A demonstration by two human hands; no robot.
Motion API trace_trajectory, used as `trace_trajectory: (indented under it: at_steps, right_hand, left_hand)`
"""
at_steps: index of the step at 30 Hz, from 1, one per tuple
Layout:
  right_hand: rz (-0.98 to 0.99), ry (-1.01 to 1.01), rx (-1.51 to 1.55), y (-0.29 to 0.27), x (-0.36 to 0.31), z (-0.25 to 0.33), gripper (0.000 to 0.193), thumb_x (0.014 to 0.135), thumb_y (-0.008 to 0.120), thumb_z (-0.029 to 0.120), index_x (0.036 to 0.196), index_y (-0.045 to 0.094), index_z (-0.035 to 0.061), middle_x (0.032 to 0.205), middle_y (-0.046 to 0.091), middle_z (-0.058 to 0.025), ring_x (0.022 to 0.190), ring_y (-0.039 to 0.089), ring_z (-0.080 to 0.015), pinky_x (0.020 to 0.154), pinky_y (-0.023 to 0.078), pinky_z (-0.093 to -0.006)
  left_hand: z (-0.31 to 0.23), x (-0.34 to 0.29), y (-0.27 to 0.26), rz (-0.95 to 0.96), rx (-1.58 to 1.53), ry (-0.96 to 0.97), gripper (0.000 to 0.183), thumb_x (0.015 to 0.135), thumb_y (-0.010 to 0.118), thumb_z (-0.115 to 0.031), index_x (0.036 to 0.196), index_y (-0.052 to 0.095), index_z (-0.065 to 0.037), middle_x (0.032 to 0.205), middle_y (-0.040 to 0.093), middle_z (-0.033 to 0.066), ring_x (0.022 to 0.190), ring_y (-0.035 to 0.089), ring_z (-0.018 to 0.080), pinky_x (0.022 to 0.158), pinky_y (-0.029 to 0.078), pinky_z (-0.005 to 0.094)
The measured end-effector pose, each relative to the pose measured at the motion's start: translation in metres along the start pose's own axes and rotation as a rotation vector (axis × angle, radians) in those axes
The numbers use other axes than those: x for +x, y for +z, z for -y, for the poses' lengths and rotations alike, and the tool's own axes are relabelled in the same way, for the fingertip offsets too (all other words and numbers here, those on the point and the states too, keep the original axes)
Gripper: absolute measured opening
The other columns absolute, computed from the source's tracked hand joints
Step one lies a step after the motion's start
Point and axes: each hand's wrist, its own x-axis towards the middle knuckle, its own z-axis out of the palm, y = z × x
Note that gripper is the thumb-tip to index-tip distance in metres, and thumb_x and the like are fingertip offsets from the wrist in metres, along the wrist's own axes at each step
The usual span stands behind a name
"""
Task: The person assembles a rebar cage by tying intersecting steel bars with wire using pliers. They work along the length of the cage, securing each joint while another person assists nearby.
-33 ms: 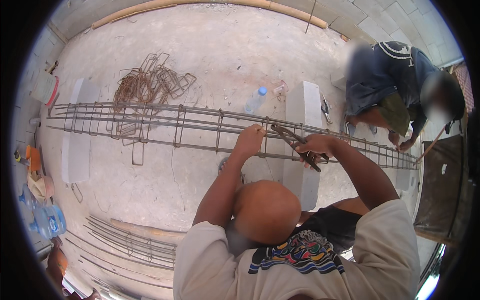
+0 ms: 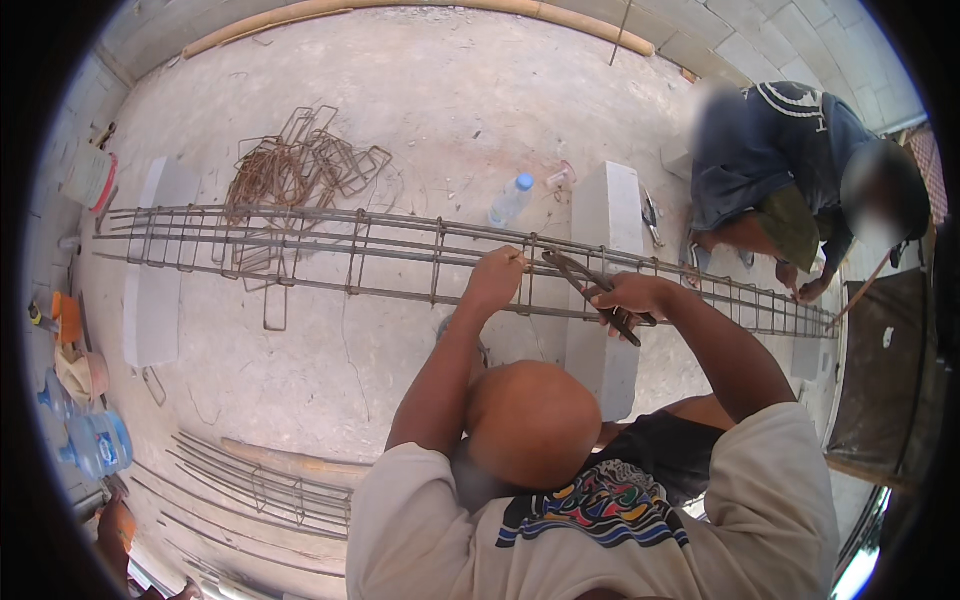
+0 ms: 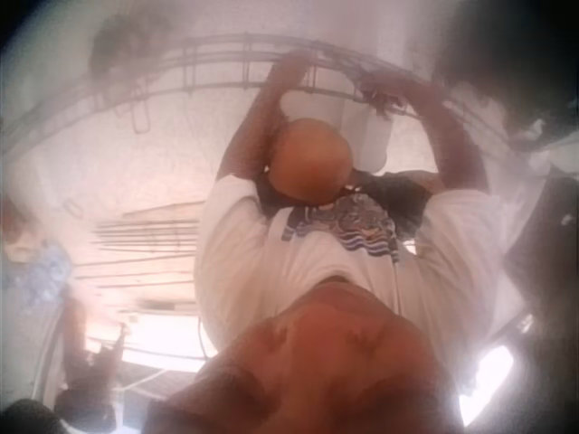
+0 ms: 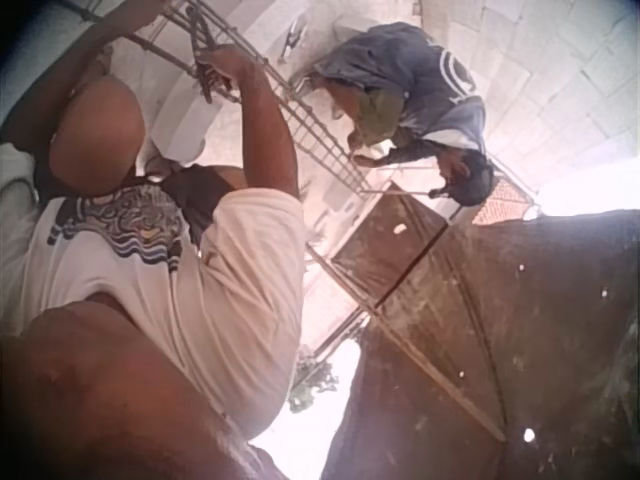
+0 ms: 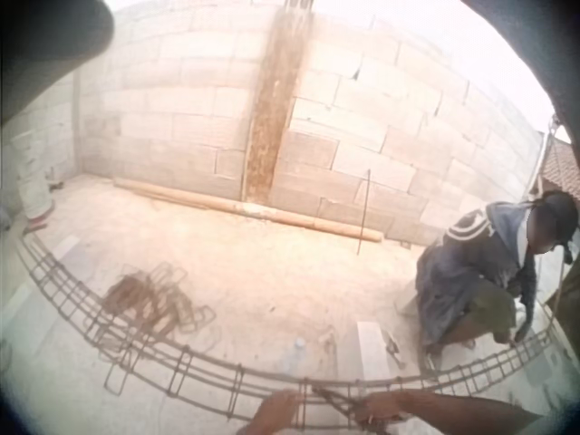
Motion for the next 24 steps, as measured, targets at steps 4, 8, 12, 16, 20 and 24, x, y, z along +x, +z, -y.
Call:
trace_trajectory:
  at_steps: [4, 8, 12, 16, 20, 24]
  right_hand:
    - [-0.133, -0.045, 0.040, 0.023, -0.003, -0.020, 0.048, 0.092, 0.058, 0.027, 0.130, 0.047, 0.0002, 0.088, 0.058, -0.0126, 0.070, 0.065, -0.0230, 0.058, 0.058, -0.0380]
    - [-0.228, -0.102, 0.186, 0.039, 0.006, -0.040, 0.038, 0.091, 0.059, 0.028, 0.112, 0.053, -0.0035, 0.085, 0.058, -0.0112, 0.065, 0.064, -0.0195, 0.053, 0.056, -0.0351]
    - [-0.348, -0.135, 0.190, 0.042, -0.007, -0.057, 0.037, 0.092, 0.058, 0.029, 0.107, 0.055, -0.0042, 0.082, 0.059, -0.0128, 0.061, 0.062, -0.0189, 0.051, 0.053, -0.0340]
    - [-0.473, -0.143, -0.116, 0.040, -0.012, -0.067, 0.040, 0.092, 0.057, 0.031, 0.109, 0.054, -0.0052, 0.077, 0.058, -0.0132, 0.057, 0.061, -0.0191, 0.049, 0.050, -0.0339]
    - [-0.537, -0.133, -0.020, 0.050, -0.011, -0.068, 0.042, 0.092, 0.058, 0.032, 0.112, 0.054, -0.0046, 0.075, 0.059, -0.0141, 0.060, 0.062, -0.0229, 0.054, 0.050, -0.0372]
    - [-0.693, -0.208, -0.090, 0.058, -0.005, -0.083, 0.048, 0.089, 0.060, 0.036, 0.119, 0.053, -0.0022, 0.082, 0.062, -0.0200, 0.083, 0.064, -0.0362, 0.077, 0.049, -0.0471]
  left_hand:
    - [-0.015, 0.031, -0.022, 0.019, -0.392, -0.250, 0.023, 0.086, 0.055, -0.017, 0.095, 0.066, 0.001, 0.078, 0.064, 0.0178, 0.061, 0.057, 0.0342, 0.062, 0.047, 0.0408]
    - [-0.019, 0.058, -0.002, 0.116, -0.119, 0.010, 0.023, 0.084, 0.054, -0.017, 0.092, 0.064, 0.002, 0.082, 0.065, 0.0129, 0.071, 0.062, 0.0249, 0.066, 0.050, 0.0420]
    - [-0.039, 0.043, 0.023, 0.369, 0.675, 0.145, 0.023, 0.082, 0.050, -0.012, 0.090, 0.066, 0.001, 0.094, 0.067, 0.0214, 0.084, 0.066, 0.0377, 0.073, 0.052, 0.0481]
    - [-0.065, 0.036, -0.038, -0.009, 0.709, -0.036, 0.025, 0.084, 0.047, -0.013, 0.093, 0.066, 0.002, 0.092, 0.067, 0.0234, 0.089, 0.066, 0.0389, 0.078, 0.052, 0.0478]
    - [-0.084, 0.083, -0.056, -0.355, 0.405, 0.038, 0.027, 0.088, 0.047, -0.019, 0.092, 0.065, 0.002, 0.089, 0.067, 0.0241, 0.085, 0.066, 0.0387, 0.075, 0.052, 0.0457]
    - [-0.145, 0.055, -0.059, -0.307, 0.110, 0.279, 0.028, 0.092, 0.050, -0.023, 0.091, 0.065, 0.001, 0.077, 0.065, 0.0213, 0.073, 0.064, 0.0341, 0.069, 0.050, 0.0403]
